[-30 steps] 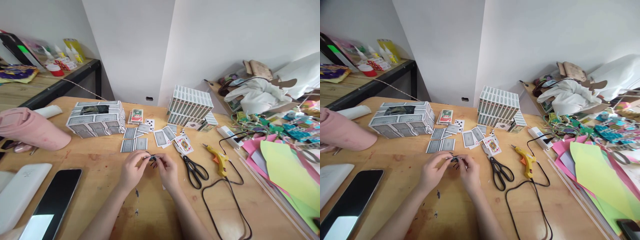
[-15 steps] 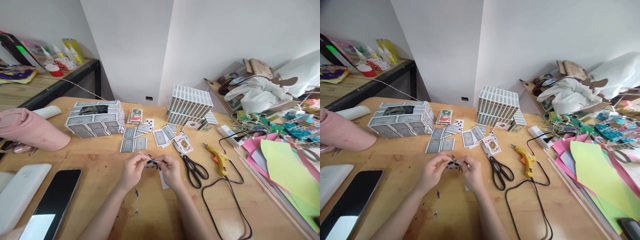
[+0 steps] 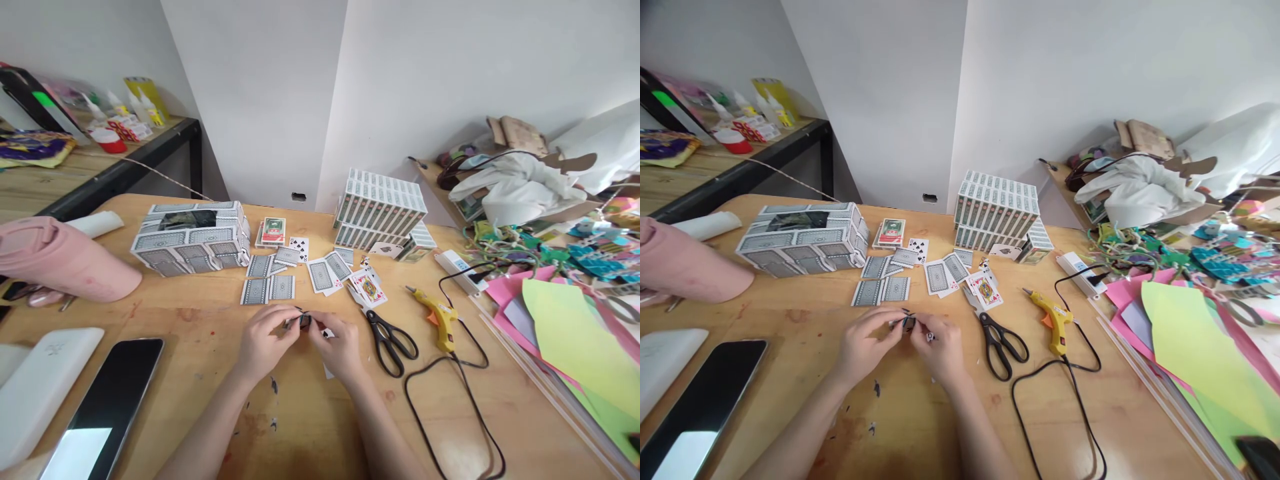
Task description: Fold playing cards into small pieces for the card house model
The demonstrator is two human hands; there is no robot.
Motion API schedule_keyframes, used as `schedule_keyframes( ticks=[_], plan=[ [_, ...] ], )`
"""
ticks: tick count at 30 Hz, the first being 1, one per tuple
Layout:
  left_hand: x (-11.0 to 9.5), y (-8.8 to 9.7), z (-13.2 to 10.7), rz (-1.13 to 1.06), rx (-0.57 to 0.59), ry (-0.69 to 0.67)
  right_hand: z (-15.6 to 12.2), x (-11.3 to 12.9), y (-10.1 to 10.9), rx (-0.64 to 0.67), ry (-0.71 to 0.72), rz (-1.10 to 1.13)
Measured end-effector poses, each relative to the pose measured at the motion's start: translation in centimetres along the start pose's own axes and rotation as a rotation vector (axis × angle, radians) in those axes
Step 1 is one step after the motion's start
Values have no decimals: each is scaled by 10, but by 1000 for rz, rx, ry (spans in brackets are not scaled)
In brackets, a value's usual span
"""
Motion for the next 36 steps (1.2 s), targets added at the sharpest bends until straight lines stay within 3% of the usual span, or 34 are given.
schedule_keyframes(
  ticks=[8, 18, 28, 36],
  plan=[
    [1, 2, 2, 14, 18, 34, 0, -4, -4, 69, -17, 42],
    [2, -2, 0, 68, 23, 17, 2, -10, 3, -60, -10, 37],
    [-4, -3, -2, 83, -18, -49, 3, -4, 4, -65, 5, 47],
    [0, -3, -4, 180, 98, -56, 2, -9, 5, 19, 60, 12]
  ],
)
Point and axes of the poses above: each hand's wrist, its own z-axis towards the middle knuckle, its own y-axis out of the back of the hand, x = y × z, the point moved 5 cm from there along z, towards the middle knuckle, and after that the axes turned 10 degrees about -z, right-handed, at the moved point
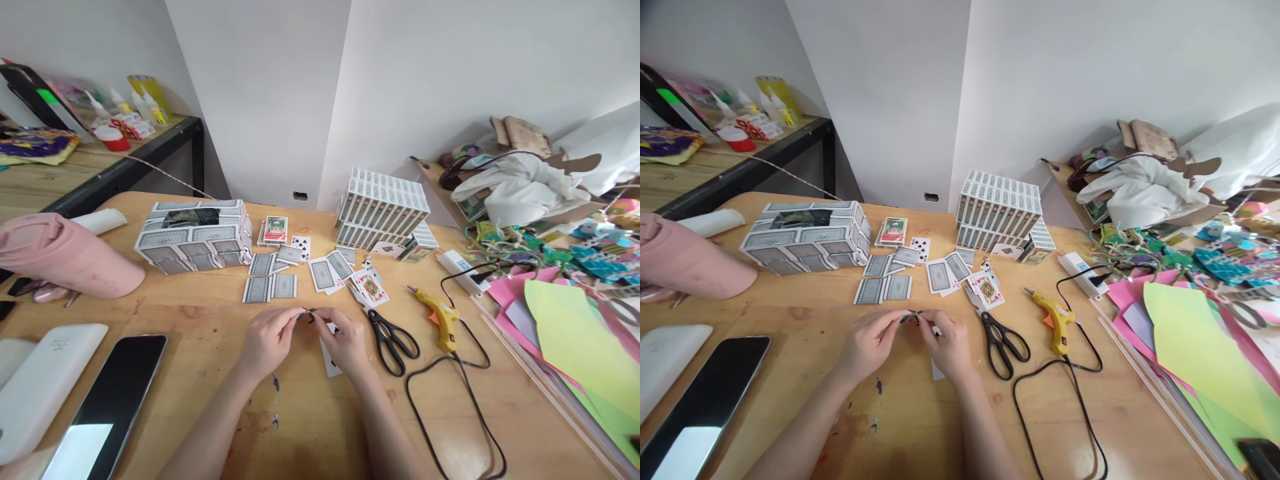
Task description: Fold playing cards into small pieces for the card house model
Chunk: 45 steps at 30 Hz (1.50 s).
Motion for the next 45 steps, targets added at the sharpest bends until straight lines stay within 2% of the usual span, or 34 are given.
schedule_keyframes(
  ticks=[13, 18, 21, 26, 31, 35, 37, 40, 45],
  plan=[
    [-2, -1, -1, -29, -87, 28, -1, 1, 0, -34, 2, -57],
    [-1, -3, -2, 2, -4, -24, -2, -1, -1, -36, 15, -109],
    [0, -4, -3, -1, 27, -8, -3, -2, -1, -35, -1, -137],
    [0, 0, -3, -116, 4, 140, -5, -2, -3, -27, -110, -3],
    [10, -2, -3, -479, -84, 468, -3, -5, -13, -4, -382, 454],
    [25, -14, -6, -709, -110, 688, -1, -6, -20, -23, -507, 750],
    [30, -17, -8, -741, -118, 738, 0, -8, -21, -30, -541, 763],
    [35, -19, -11, -696, -93, 774, 0, -10, -16, -52, -526, 658],
    [32, -20, -14, -544, -24, 737, -1, -11, -12, -30, -485, 628]
  ],
)
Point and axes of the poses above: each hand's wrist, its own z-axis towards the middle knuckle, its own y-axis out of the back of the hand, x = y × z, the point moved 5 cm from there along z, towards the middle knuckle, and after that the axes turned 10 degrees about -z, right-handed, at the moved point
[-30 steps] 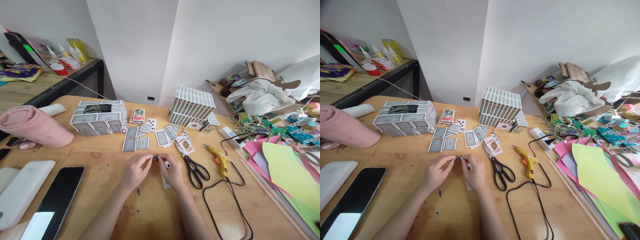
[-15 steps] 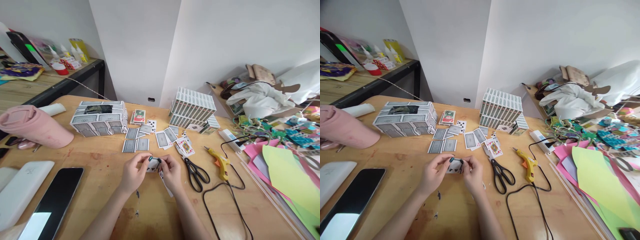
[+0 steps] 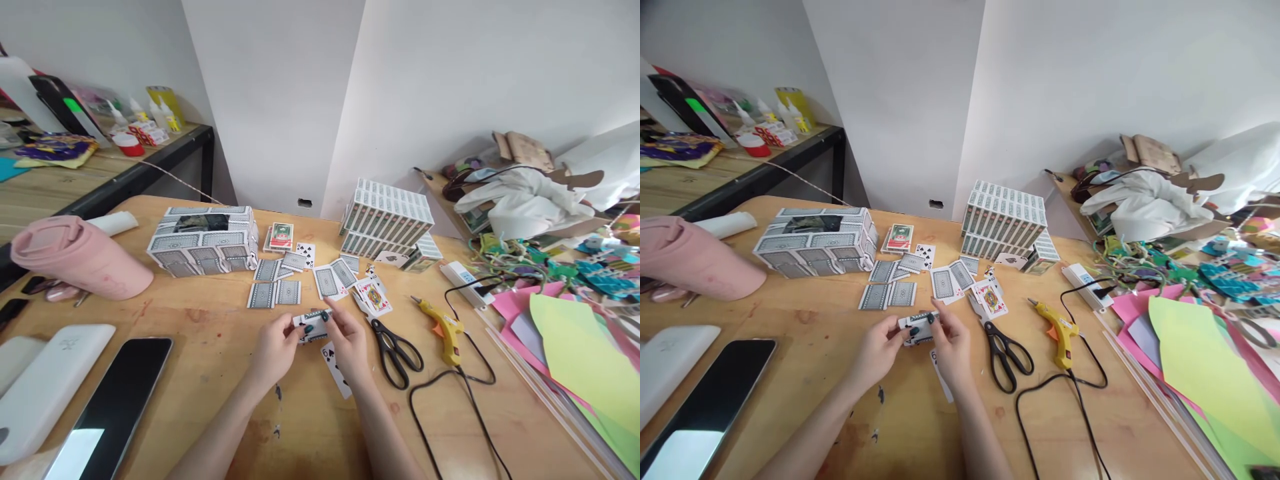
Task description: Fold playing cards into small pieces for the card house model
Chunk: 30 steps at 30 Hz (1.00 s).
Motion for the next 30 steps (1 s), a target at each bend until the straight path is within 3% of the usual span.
schedule_keyframes(
  ticks=[3, 6, 10, 13, 16, 21, 25, 30],
  plan=[
    [-3, 0, 1, -54, 7, -18, 0, -3, 1, -26, -35, -24],
    [-6, 4, 3, -133, -59, -41, 1, -9, -2, -4, -91, -51],
    [-7, 12, 2, -90, -166, -37, -1, -16, -16, 215, -148, -76],
    [-12, 9, 0, 21, -93, -104, -6, -18, -25, 334, -164, -50],
    [-16, 5, -2, 45, -50, -146, -8, -17, -27, 329, -168, 18],
    [-14, -1, -6, -70, -100, -75, -7, -11, -23, 222, -129, 126],
    [-17, -11, -10, -56, -10, -89, -6, -6, -19, 107, -75, 159],
    [-16, -12, -14, -26, -53, -130, -9, -5, -24, 130, -70, 175]
  ],
)
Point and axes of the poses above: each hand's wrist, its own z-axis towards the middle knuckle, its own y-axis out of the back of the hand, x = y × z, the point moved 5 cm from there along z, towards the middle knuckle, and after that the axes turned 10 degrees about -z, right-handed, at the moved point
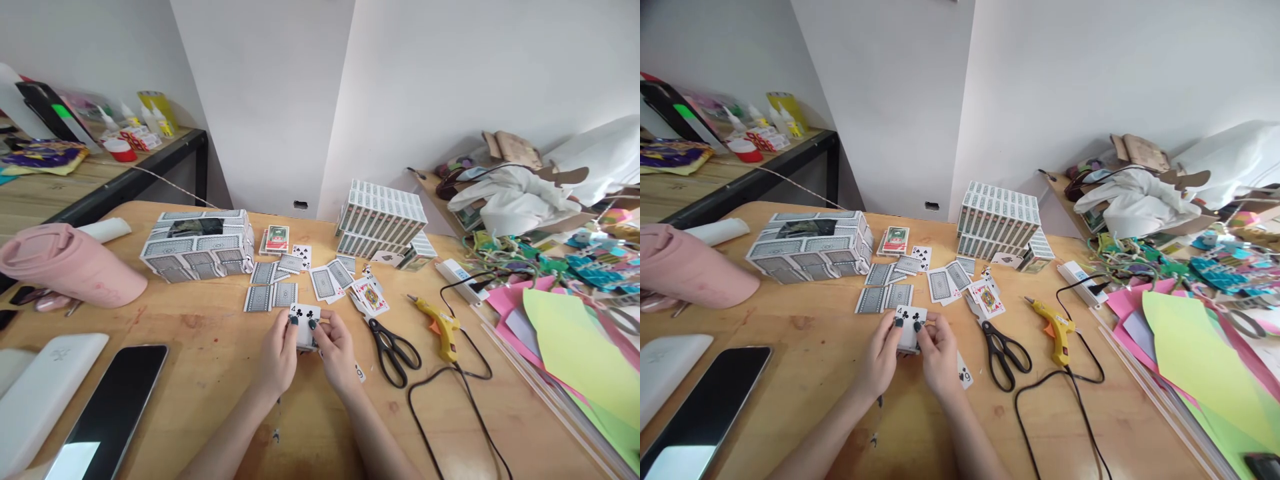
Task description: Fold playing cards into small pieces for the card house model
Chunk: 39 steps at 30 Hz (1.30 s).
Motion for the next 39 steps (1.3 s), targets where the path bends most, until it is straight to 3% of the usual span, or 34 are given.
schedule_keyframes(
  ticks=[4, 9, 16, 27, 39],
  plan=[
    [2, 4, -3, -14, -80, -25, -4, 1, -5, 50, -17, 56],
    [2, 3, -6, -154, -62, 23, -7, 4, -9, 71, -29, 61],
    [-2, 4, -5, -205, -102, 49, -9, 4, -7, -25, 12, -89],
    [-4, 5, -7, -208, -164, -7, -12, 5, -8, -82, 7, -132],
    [-5, 5, -4, -273, -150, 8, -11, 3, -5, -100, 16, -140]
  ],
)
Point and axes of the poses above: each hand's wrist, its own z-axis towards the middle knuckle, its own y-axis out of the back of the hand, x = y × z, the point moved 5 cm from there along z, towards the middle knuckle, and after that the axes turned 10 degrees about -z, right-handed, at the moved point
